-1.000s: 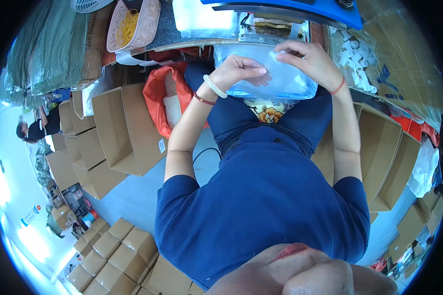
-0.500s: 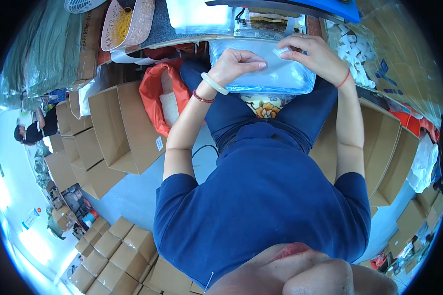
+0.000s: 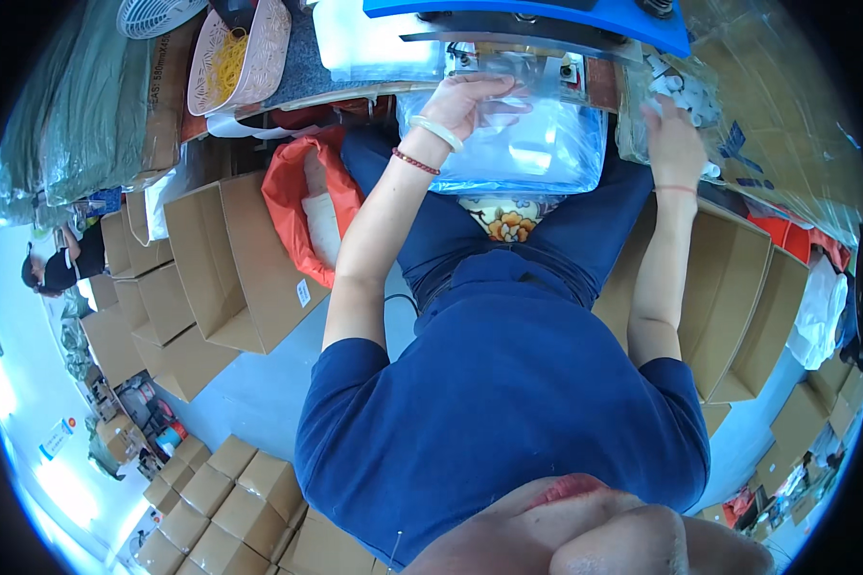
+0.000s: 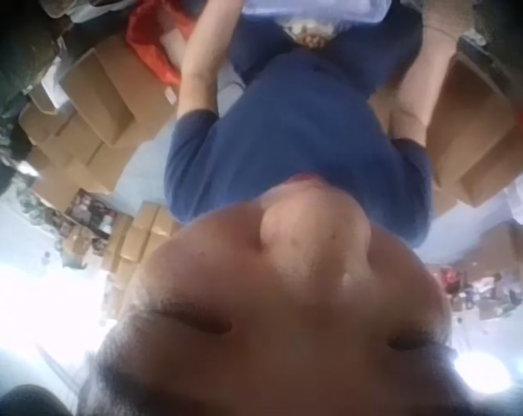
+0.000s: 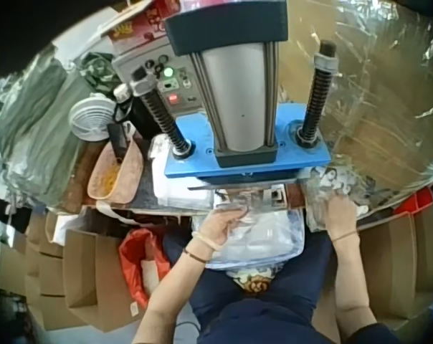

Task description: Using a heat sealer machine to seal plastic bags containing white materials.

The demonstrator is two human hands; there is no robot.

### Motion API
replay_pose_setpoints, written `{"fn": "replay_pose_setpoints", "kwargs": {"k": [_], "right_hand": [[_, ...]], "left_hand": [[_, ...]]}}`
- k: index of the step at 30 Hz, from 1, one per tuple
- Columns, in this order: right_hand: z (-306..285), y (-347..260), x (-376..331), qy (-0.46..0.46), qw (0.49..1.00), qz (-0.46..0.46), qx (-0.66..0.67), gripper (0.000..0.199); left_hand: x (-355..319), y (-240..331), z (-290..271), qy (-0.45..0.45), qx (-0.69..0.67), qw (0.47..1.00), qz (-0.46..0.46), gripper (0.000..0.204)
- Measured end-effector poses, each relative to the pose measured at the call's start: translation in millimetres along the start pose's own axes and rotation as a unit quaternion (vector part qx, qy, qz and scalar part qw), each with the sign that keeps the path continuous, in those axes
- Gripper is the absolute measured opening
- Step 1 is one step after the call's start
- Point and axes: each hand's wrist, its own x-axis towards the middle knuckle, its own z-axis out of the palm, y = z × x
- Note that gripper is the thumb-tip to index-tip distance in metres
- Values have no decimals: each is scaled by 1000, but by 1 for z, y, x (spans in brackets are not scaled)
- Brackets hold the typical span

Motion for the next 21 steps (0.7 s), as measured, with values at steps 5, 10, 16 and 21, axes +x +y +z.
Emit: {"fn": "replay_pose_setpoints", "kwargs": {"k": [5,10,16,21], "right_hand": [[44,12,13,85,990,-105,40,25],[40,15,18,112,982,-71,132,32],[-20,-24,-19,47,934,8,355,29],[-34,-92,-57,-160,846,-96,500,25]], "left_hand": [[-19,13,-12,43,259,962,70,29],[-26,45,-67,262,556,670,417,33],[-56,26,-93,223,731,472,439,23],[-85,25,-47,227,606,630,428,15]]}}
